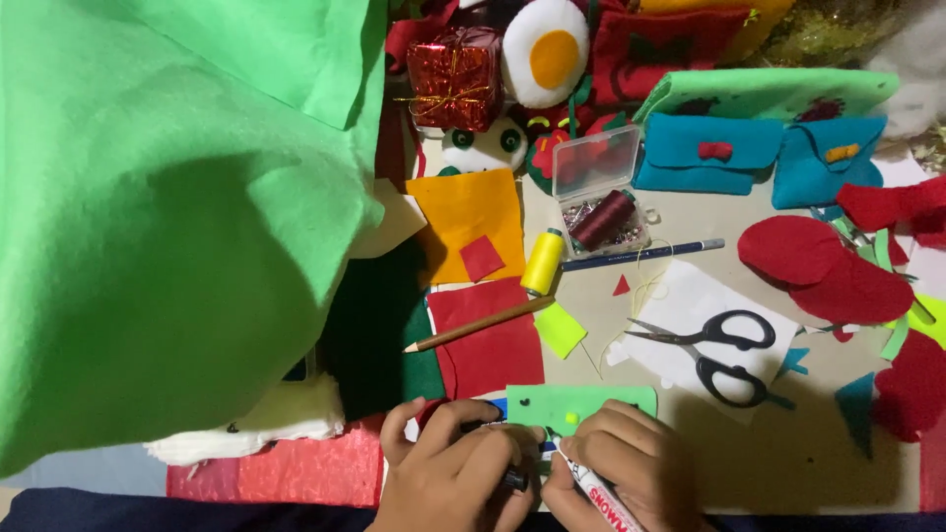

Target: The person trims a small green felt piece with scissors and marks it with a white marker as part of a pouch assembly task.

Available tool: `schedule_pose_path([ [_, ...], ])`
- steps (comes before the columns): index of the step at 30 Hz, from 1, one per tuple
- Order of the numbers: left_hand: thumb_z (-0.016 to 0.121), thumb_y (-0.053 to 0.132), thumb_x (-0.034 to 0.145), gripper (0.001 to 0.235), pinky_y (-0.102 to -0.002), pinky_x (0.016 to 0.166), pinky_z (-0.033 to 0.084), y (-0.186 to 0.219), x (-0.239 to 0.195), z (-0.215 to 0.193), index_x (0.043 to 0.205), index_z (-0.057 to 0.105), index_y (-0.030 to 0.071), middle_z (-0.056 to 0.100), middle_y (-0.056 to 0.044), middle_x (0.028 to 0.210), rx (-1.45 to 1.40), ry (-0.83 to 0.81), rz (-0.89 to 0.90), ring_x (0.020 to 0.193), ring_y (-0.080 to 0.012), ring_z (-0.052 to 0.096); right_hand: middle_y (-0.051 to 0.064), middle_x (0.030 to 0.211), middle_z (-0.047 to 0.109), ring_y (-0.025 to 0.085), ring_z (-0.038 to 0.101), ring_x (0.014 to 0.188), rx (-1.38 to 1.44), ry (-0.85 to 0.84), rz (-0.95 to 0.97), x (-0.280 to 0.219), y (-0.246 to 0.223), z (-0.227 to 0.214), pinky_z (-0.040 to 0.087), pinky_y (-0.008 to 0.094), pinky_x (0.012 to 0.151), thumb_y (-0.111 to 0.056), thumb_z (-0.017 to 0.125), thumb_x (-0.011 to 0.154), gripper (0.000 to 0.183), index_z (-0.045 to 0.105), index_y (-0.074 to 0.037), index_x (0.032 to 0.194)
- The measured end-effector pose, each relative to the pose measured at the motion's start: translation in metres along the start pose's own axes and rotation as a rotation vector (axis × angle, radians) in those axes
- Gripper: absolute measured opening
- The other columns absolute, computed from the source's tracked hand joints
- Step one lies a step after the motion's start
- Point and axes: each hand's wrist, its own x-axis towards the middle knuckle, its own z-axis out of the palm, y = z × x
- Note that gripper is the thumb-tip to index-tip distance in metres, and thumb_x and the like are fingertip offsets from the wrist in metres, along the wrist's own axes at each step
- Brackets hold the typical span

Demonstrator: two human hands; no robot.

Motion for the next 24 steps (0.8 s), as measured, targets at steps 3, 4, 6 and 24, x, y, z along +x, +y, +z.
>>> schedule_pose_path([
  [3,0.077,0.031,0.075,0.022,-0.055,0.104,0.024,0.003,0.001,-0.001,0.095,0.072,0.026,0.074,0.012,0.082,-0.013,-0.01,-0.036,0.104,-0.0126,0.064,0.003,0.053,0.061,0.013,0.052,0.046,0.017,0.0,-0.014,0.0,0.001,-0.001,0.047,0.026,0.045,-0.003,0.074,0.057,0.015,0.062,-0.01,0.057],
  [4,0.077,0.031,0.075,0.022,-0.055,0.104,0.024,0.002,0.0,-0.001,0.095,0.072,0.026,0.074,0.012,0.082,-0.014,-0.011,-0.039,0.104,-0.0126,0.064,0.003,0.053,0.061,0.013,0.052,0.046,0.018,-0.002,-0.013,-0.001,0.001,-0.001,0.047,0.026,0.045,-0.003,0.074,0.057,0.015,0.062,-0.01,0.057],
  [6,0.076,0.031,0.073,0.025,-0.057,0.103,0.023,-0.001,0.0,-0.001,0.097,0.071,0.024,0.076,0.01,0.089,-0.015,-0.017,-0.006,0.107,-0.0149,0.063,0.003,0.056,0.062,0.014,0.054,0.048,0.022,-0.003,-0.016,0.0,0.0,-0.001,0.049,0.026,0.047,-0.003,0.074,0.055,0.013,0.064,-0.009,0.06],
  [24,0.076,0.032,0.075,0.022,-0.056,0.102,0.023,0.001,0.0,0.0,0.096,0.071,0.025,0.075,0.01,0.084,-0.006,-0.002,-0.01,0.106,-0.0148,0.064,0.003,0.055,0.061,0.014,0.054,0.047,0.002,-0.014,-0.031,-0.003,0.004,0.0,0.049,0.026,0.045,-0.004,0.074,0.056,0.013,0.063,-0.011,0.059],
])
